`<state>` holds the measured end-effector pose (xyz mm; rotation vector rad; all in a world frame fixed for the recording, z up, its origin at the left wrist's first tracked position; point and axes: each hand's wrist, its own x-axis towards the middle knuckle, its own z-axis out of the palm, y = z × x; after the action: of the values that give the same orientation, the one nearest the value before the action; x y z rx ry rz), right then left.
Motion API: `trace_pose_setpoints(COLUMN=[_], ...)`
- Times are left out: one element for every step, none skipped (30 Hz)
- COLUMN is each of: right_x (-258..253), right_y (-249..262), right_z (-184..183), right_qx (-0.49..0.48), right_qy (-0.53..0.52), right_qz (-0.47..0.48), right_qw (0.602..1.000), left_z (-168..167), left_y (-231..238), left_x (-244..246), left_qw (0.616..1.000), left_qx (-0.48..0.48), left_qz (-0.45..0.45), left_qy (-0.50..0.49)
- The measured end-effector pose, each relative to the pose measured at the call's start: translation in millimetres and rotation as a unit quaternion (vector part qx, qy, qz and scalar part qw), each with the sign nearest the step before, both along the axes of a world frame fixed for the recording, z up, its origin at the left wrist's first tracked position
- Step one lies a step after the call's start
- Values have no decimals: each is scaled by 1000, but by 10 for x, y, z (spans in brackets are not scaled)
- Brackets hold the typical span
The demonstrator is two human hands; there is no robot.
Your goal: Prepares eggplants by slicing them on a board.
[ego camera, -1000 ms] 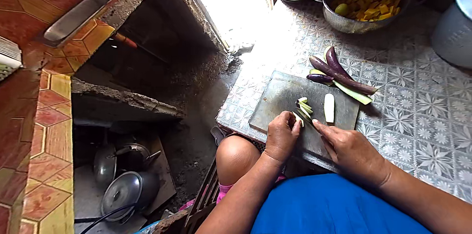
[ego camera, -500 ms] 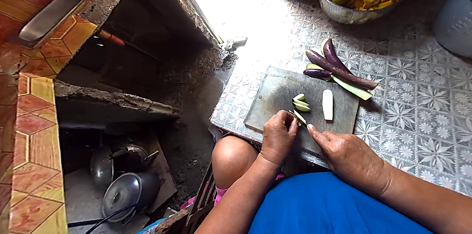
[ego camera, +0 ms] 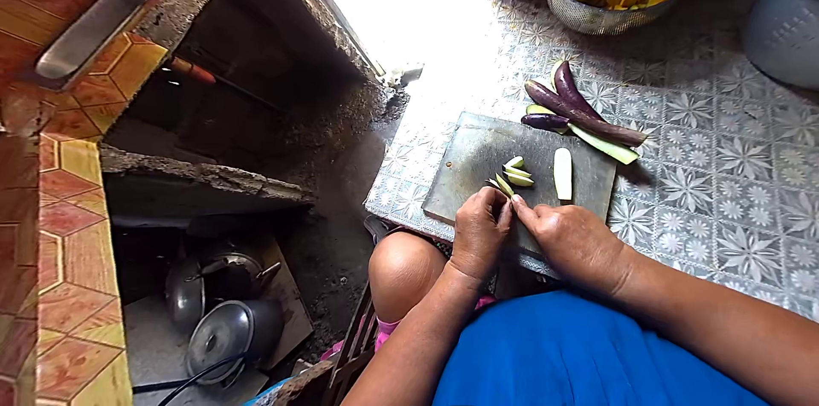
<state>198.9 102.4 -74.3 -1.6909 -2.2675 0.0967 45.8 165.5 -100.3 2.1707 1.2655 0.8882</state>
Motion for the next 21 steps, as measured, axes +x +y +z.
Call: trace_pose_setpoints(right_x=[21, 52, 95, 151, 213, 273, 324, 363, 394, 420, 439, 448, 452, 452, 454, 458, 463, 462, 449, 425, 393], right_y=[-24, -54, -84, -110, -124, -130, -136, -138, -132, -122, -117, -116, -114, -114, -115, -122, -135, -154, -176, -199, -222], right_z=[-13, -3, 10, 12, 4, -5, -19, -36, -41, -34, -18, -7, -10, -22, -31, -33, -30, -28, -31, -36, -43], right_qx=[2, -14, -35, -54, -61, -59, -47, -21, 7, 27, 36, 38, 44, 55, 69, 80, 88, 96, 104, 108, 106], right_qy=[6, 18, 36, 59, 88, 117, 140, 149, 148, 145, 141, 137, 131, 124, 115, 106, 96, 89, 85, 81, 81], right_qz=[1, -1, -4, -4, -2, 2, 4, 1, -4, -9, -12, -13, -16, -19, -22, -26, -28, -28, -25, -19, -8], right_qw=[1000, 1000, 999, 997, 994, 991, 989, 989, 989, 989, 989, 990, 990, 991, 991, 991, 991, 991, 991, 991, 991], left_z=[5, 8, 9, 7, 9, 13, 18, 28, 41, 49, 51, 61, 83, 114, 141, 159, 178, 219, 281, 348, 415], left_y=[-6, -10, -15, -14, -5, 4, 6, 10, 18, 27, 30, 31, 35, 47, 68, 100, 141, 187, 235, 284, 339], left_x=[-7, -17, -28, -37, -36, -27, -16, -6, 6, 21, 38, 56, 70, 79, 81, 74, 62, 52, 53, 71, 110], left_qw=[1000, 1000, 1000, 1000, 1000, 1000, 1000, 1000, 999, 999, 997, 994, 988, 984, 985, 991, 996, 998, 999, 999, 999], left_qx=[2, 4, 3, 0, -3, -5, -8, -13, -23, -36, -54, -78, -104, -123, -114, -79, -30, 7, 22, 27, 32], left_qz=[4, 10, 16, 22, 27, 29, 27, 25, 23, 21, 14, 2, -11, -16, -6, 15, 38, 50, 44, 23, -10], left_qy=[1, 0, -2, -4, -4, -4, -3, -5, -10, -23, -48, -80, -112, -131, -127, -105, -73, -41, -13, 12, 38])
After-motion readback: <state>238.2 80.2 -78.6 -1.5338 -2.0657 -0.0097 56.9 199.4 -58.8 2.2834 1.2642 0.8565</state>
